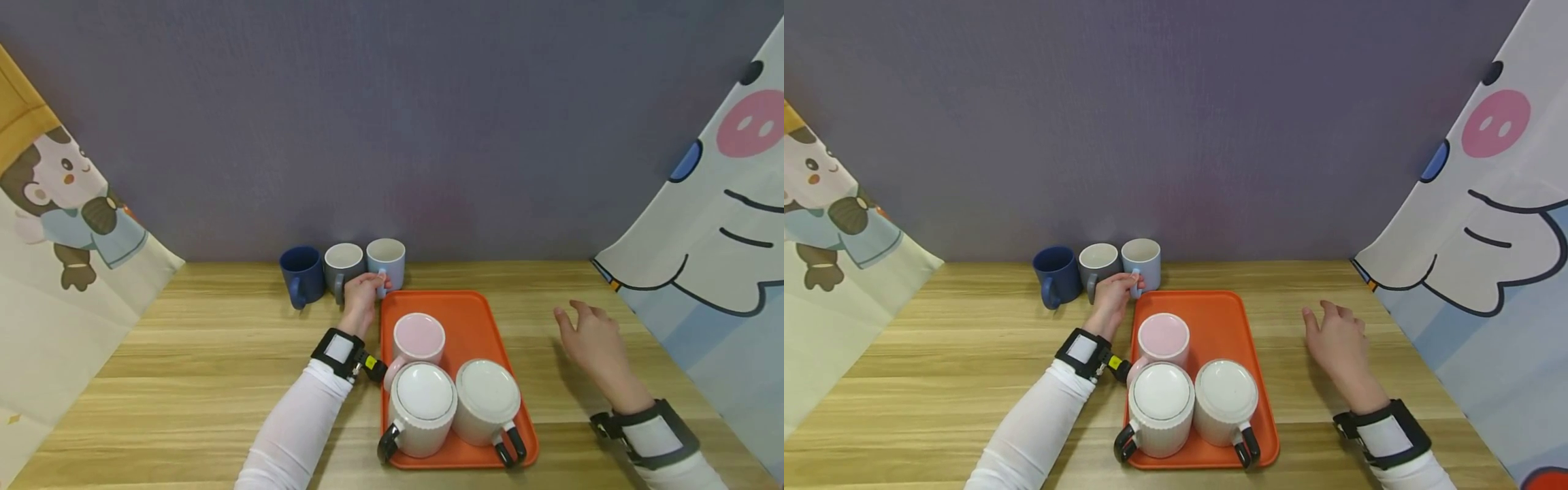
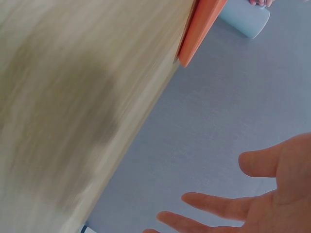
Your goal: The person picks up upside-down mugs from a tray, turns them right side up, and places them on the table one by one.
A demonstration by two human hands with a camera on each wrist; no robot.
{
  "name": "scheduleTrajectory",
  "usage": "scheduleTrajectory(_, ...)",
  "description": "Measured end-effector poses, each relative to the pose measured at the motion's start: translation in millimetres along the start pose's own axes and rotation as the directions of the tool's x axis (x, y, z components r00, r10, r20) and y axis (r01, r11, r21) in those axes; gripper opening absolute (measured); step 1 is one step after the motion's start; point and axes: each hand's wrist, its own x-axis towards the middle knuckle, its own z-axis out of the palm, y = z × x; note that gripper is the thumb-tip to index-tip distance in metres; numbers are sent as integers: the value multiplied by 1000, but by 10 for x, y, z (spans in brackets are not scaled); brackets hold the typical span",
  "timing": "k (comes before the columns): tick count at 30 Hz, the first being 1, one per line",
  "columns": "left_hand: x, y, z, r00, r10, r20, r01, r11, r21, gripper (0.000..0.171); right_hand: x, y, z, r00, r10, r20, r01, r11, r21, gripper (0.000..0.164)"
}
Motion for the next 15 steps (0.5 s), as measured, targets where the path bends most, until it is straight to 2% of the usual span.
scheduleTrajectory(9,6,16,-8,1000,7,29,-9,998,54,13,15,23,1,1000,17,13,-17,1000,-5,62)
scheduleTrajectory(15,-15,29,-29,998,47,45,-55,984,169,10,18,-1,1,999,32,33,-32,999,-9,64)
